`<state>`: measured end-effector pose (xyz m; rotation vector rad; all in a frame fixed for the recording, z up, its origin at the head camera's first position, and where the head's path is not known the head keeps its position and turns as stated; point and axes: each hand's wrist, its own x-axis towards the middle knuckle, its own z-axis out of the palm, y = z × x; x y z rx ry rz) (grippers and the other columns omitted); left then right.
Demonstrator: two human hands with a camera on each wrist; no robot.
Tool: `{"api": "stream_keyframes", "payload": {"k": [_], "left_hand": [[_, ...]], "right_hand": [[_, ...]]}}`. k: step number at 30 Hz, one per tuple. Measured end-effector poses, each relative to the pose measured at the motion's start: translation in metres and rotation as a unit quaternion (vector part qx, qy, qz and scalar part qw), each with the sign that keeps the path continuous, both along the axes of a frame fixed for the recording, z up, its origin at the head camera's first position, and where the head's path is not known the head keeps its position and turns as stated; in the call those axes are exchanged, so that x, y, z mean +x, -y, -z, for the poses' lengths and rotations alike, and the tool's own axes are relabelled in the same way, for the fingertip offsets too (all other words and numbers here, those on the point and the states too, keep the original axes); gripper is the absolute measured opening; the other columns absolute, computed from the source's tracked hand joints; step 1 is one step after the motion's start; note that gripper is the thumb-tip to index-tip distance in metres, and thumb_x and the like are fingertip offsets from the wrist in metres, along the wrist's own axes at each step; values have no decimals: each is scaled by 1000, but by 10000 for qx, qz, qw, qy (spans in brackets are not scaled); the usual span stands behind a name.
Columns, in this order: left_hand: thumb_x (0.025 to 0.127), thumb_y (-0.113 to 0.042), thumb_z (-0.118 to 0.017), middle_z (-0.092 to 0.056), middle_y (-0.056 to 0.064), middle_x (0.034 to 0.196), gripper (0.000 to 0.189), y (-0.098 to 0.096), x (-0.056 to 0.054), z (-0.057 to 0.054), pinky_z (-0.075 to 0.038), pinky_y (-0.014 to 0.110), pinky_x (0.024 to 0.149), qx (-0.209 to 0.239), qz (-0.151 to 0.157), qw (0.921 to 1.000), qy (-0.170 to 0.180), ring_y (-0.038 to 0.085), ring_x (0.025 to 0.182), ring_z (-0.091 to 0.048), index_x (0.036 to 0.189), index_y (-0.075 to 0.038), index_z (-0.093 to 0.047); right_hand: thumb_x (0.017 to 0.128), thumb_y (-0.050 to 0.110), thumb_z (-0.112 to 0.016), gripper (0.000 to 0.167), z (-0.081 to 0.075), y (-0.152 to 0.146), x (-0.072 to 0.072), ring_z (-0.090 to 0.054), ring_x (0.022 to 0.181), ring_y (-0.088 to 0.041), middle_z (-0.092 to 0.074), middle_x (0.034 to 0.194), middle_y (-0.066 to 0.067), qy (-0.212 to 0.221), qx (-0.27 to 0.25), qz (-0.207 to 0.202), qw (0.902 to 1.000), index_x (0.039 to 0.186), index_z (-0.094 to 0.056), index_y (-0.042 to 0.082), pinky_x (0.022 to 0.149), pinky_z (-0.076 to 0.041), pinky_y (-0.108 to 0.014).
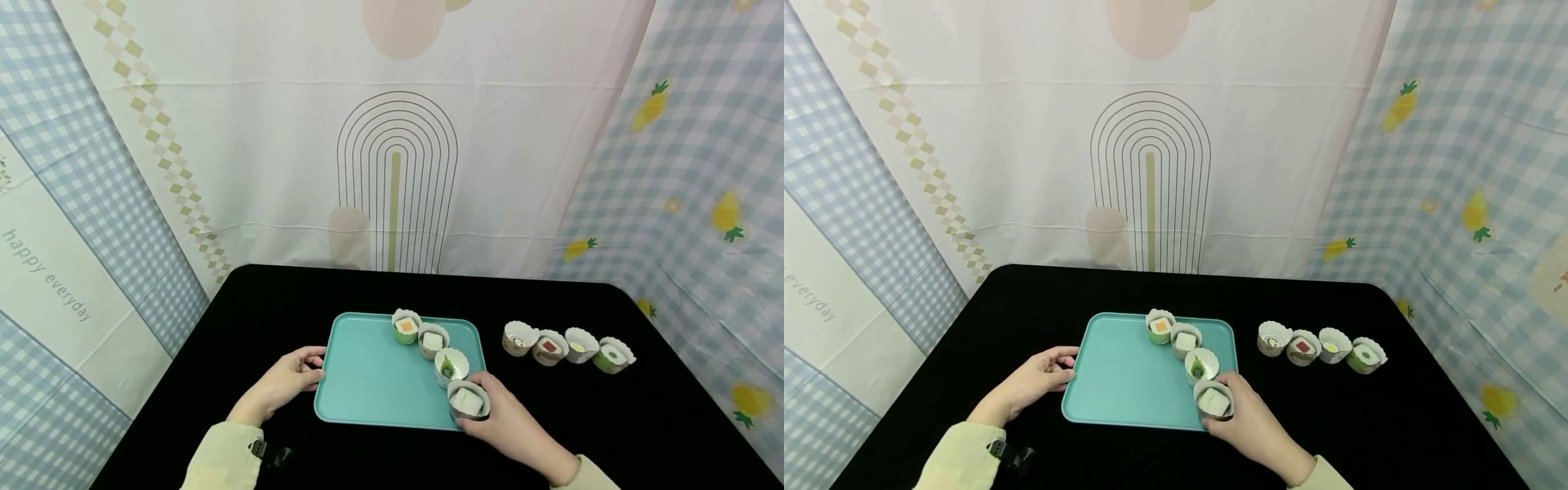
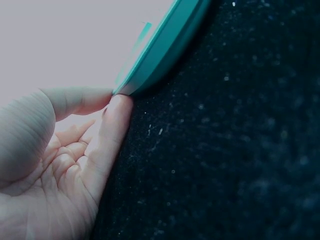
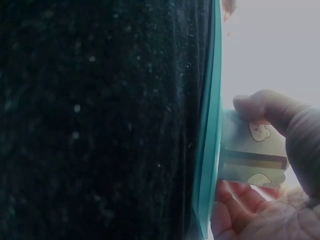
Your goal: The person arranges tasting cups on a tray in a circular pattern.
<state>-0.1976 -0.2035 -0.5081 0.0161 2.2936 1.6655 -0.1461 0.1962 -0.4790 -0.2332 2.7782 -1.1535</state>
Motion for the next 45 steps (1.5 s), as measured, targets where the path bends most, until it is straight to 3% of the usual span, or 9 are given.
{"api": "stream_keyframes", "payload": {"k": [11,18,24,32,45], "left_hand": [[101,-8,-66,-58,12,120,47,-2,0,0,-62,39,87,3,-28,10000,13,22,95,-63,148,-7,-57],[102,-9,-65,-58,13,121,49,0,1,-4,-62,40,89,16,66,10000,22,22,97,-63,150,-6,-54],[103,-10,-65,-58,13,121,51,3,-1,-6,-61,40,91,64,157,9998,37,22,98,-63,152,-5,-52],[103,-9,-64,-58,13,121,50,1,-1,-4,-61,40,91,54,154,9999,22,22,98,-63,152,-5,-52],[103,-9,-64,-58,13,122,50,1,-1,-5,-61,39,90,32,130,9999,51,22,98,-63,151,-5,-52]], "right_hand": [[77,30,-94,59,-5,-5,5,-62,111,-15,-66,121,-1,15,131,-91,9999,124,-61,14,94,-55,-35],[84,31,-89,59,-9,-18,4,-65,96,-10,-66,117,-7,208,-445,-229,9985,128,-59,6,79,-57,-22],[86,23,-88,53,-8,-15,3,-70,89,-13,-69,107,-10,421,-967,-112,9944,122,-58,-2,73,-60,-21],[84,24,-90,49,-3,0,-2,-72,93,-16,-69,104,-10,474,-1042,-24,9934,114,-60,-2,74,-60,-21],[85,25,-89,50,-4,9,-4,-73,92,-18,-72,101,-10,544,-1125,-67,9921,114,-60,-2,72,-61,-22]]}}
